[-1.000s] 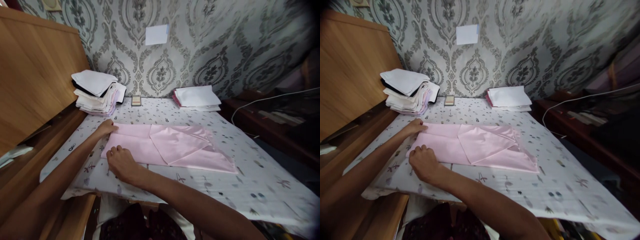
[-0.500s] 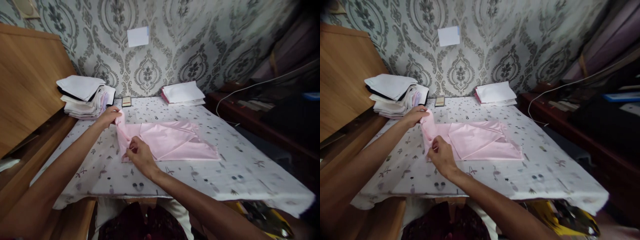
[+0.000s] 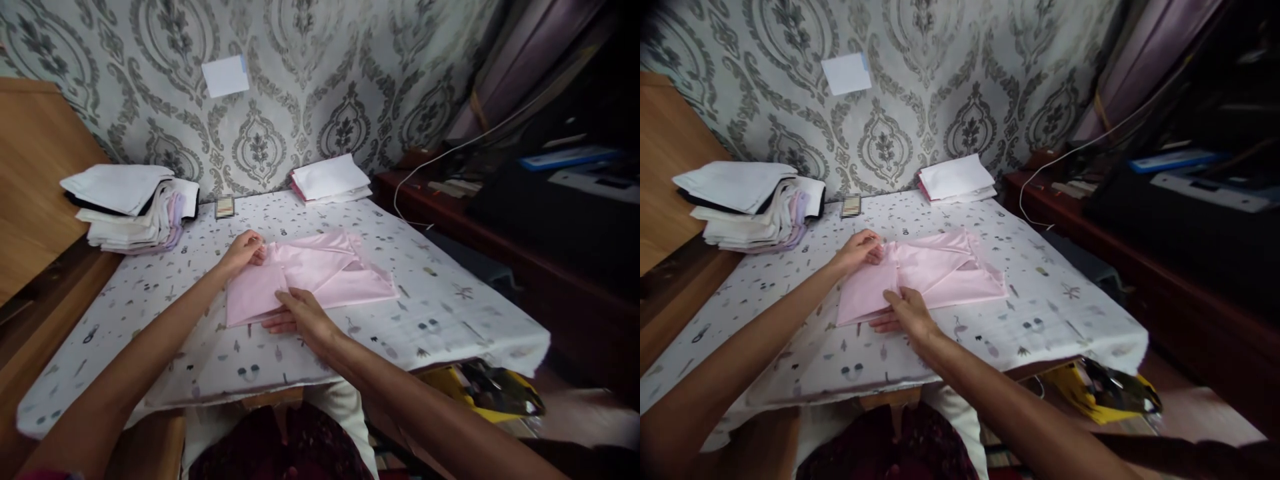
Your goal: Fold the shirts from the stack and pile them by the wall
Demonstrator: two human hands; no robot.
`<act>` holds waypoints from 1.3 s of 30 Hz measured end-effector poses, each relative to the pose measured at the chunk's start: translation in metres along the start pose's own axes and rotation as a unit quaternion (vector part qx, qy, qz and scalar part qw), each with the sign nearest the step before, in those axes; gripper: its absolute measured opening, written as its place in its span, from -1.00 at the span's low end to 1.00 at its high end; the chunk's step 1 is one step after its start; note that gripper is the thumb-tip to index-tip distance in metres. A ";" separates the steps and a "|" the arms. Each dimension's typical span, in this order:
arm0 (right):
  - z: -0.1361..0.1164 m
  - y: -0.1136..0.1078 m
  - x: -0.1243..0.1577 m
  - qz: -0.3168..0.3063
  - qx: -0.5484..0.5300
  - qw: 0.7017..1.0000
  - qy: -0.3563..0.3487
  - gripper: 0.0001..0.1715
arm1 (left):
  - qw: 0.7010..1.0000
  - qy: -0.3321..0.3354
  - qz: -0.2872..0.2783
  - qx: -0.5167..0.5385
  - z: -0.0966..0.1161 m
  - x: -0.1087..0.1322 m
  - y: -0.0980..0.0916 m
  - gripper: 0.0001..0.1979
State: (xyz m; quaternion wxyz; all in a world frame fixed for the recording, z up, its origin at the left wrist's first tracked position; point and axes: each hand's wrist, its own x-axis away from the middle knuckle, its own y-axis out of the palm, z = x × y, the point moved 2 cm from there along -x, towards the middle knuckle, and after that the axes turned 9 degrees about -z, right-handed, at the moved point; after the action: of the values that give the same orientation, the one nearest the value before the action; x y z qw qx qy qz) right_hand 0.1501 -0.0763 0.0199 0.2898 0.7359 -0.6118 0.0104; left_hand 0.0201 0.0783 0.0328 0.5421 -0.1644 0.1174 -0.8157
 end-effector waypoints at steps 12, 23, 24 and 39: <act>-0.015 -0.034 0.001 0.043 0.268 0.959 -0.082 -0.73 | 0.866 0.153 -0.097 -0.465 -0.031 0.060 0.025 -0.33; -0.039 0.002 -0.092 0.025 0.692 0.684 -0.231 -0.42 | 0.900 0.195 -0.108 -0.375 -0.023 0.081 0.006 -0.56; -0.037 0.001 -0.098 0.034 0.710 0.670 -0.213 -0.42 | 0.908 0.166 -0.087 -0.376 -0.027 0.071 -0.004 -0.55; -0.030 -0.009 -0.102 0.029 0.691 0.696 -0.193 -0.46 | 0.983 -0.049 0.138 0.112 -0.059 0.068 -0.050 -0.54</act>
State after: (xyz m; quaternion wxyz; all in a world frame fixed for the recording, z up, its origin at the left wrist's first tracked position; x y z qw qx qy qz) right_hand 0.1426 0.0292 0.0033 -0.4246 0.6973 -0.4957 0.2964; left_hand -0.0699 0.0355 0.0070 0.6696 -0.1247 0.0201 -0.7319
